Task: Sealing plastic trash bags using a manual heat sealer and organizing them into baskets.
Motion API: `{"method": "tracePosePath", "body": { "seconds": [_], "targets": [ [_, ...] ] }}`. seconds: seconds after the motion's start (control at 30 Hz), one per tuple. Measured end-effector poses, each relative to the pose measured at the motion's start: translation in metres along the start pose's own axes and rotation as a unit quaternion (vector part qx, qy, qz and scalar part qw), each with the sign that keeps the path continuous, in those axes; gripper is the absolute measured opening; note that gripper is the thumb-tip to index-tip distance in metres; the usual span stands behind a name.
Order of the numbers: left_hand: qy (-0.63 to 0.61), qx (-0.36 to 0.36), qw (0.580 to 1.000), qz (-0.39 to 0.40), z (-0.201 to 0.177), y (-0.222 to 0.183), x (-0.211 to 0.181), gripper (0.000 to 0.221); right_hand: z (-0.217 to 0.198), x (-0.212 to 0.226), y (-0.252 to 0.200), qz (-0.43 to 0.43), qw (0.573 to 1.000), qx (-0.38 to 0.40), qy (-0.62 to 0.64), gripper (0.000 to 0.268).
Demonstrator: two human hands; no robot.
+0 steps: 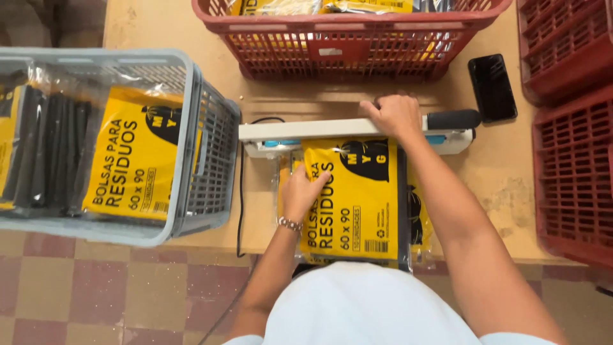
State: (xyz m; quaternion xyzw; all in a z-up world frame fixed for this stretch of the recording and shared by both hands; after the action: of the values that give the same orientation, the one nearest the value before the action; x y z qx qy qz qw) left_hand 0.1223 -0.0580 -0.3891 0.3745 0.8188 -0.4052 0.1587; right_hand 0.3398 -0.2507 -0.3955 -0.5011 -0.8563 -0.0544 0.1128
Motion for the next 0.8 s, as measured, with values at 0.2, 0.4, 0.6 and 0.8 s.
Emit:
{"method": "tracePosePath", "body": {
  "seconds": [0.2, 0.4, 0.6, 0.8],
  "targets": [
    [-0.026, 0.002, 1.000, 0.016, 0.008, 0.012, 0.007, 0.049, -0.020, -0.002, 0.003, -0.067, 0.985, -0.118, 0.106, 0.049],
    [-0.133, -0.007, 0.991, 0.017, 0.004, -0.017, -0.013, 0.041, -0.142, 0.048, -0.072, -0.162, 0.886, -0.221, 0.376, 0.011],
    [-0.443, 0.048, 0.872, 0.203, 0.026, -0.034, -0.014, 0.041, -0.065, -0.003, -0.198, 0.150, 0.854, -0.231, 0.441, 0.055],
    [-0.461, 0.107, 0.828, 0.301, 0.067, -0.033, -0.014, 0.036, 0.025, -0.034, -0.270, 0.283, 0.667, -0.203, 0.658, 0.045]
  ]
}}
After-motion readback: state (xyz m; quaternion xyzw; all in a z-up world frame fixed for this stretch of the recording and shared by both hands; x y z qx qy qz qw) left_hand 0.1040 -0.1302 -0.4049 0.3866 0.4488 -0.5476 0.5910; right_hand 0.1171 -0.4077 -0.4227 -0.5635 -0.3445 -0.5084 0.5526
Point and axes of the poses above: each hand's wrist, its own y-axis towards the middle knuckle, its own z-axis out of the palm, x = y × z, the point moved 8 cm from there along y, towards the middle knuckle, and after that the axes turned 7 degrees about -z, right-handed, at the moved point
